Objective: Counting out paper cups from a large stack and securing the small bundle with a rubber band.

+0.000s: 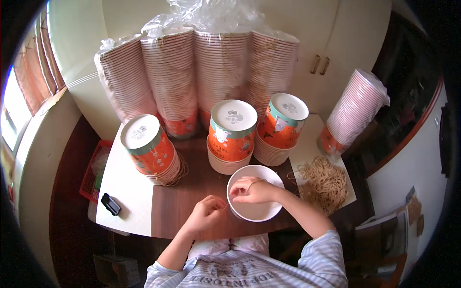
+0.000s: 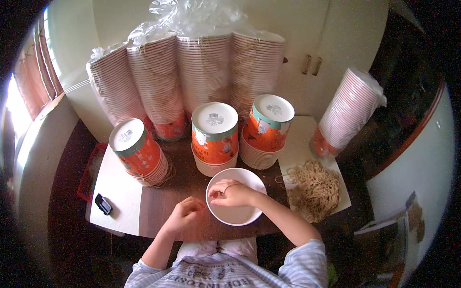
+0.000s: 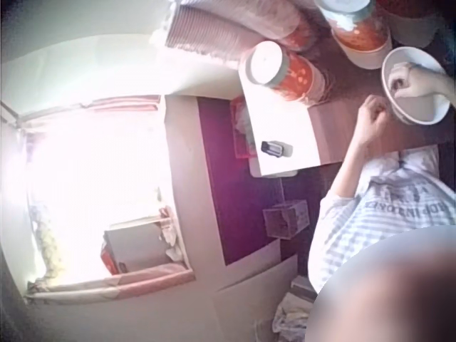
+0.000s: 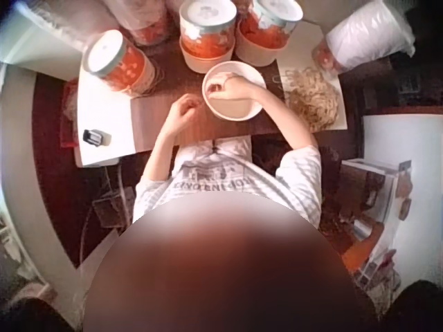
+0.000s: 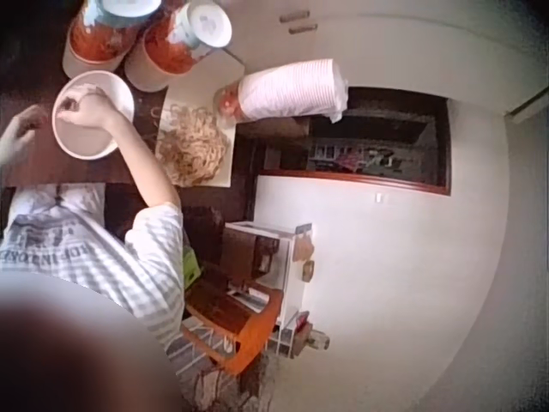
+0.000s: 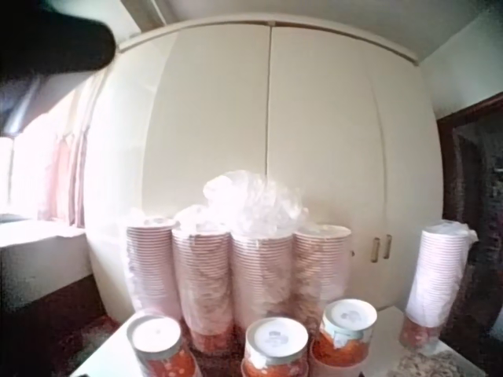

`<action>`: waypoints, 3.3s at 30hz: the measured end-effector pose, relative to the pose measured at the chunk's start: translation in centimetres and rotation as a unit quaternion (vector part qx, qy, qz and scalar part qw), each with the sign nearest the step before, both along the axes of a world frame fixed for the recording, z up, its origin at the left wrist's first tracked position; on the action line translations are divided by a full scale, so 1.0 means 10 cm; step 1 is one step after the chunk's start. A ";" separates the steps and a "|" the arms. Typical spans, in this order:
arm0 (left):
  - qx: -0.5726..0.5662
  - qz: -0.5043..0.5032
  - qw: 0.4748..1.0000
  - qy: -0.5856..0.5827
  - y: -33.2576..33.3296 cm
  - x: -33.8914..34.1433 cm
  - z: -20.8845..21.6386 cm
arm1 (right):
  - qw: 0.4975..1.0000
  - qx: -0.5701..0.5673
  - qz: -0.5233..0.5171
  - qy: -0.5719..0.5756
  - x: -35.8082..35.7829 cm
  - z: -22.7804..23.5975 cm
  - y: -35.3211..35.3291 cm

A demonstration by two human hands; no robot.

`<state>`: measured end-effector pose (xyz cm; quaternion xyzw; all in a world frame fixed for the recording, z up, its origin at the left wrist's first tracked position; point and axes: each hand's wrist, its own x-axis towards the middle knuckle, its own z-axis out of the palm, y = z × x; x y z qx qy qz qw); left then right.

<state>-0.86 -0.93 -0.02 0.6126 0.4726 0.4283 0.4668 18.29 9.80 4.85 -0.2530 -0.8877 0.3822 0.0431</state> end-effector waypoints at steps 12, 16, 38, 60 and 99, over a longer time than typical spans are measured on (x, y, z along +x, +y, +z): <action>-0.098 -0.140 0.861 -0.480 -0.02 -0.22 0.46 | 0.980 0.158 -0.116 0.039 0.12 -0.12 -0.39; -0.013 -0.026 0.990 -0.137 0.22 0.02 0.38 | 0.964 0.193 -0.140 0.121 0.14 -0.12 -0.43; -0.067 -0.111 0.980 -0.150 0.34 0.13 0.30 | 0.956 0.126 -0.173 0.200 0.10 -0.08 -0.48; -0.120 -0.091 0.974 -0.168 0.33 -0.07 0.17 | 0.901 0.383 -0.151 0.138 -0.21 -0.12 -1.00; 0.169 0.227 0.957 0.063 0.00 0.19 -0.03 | 0.930 0.139 -0.256 0.222 -0.18 -0.14 -0.64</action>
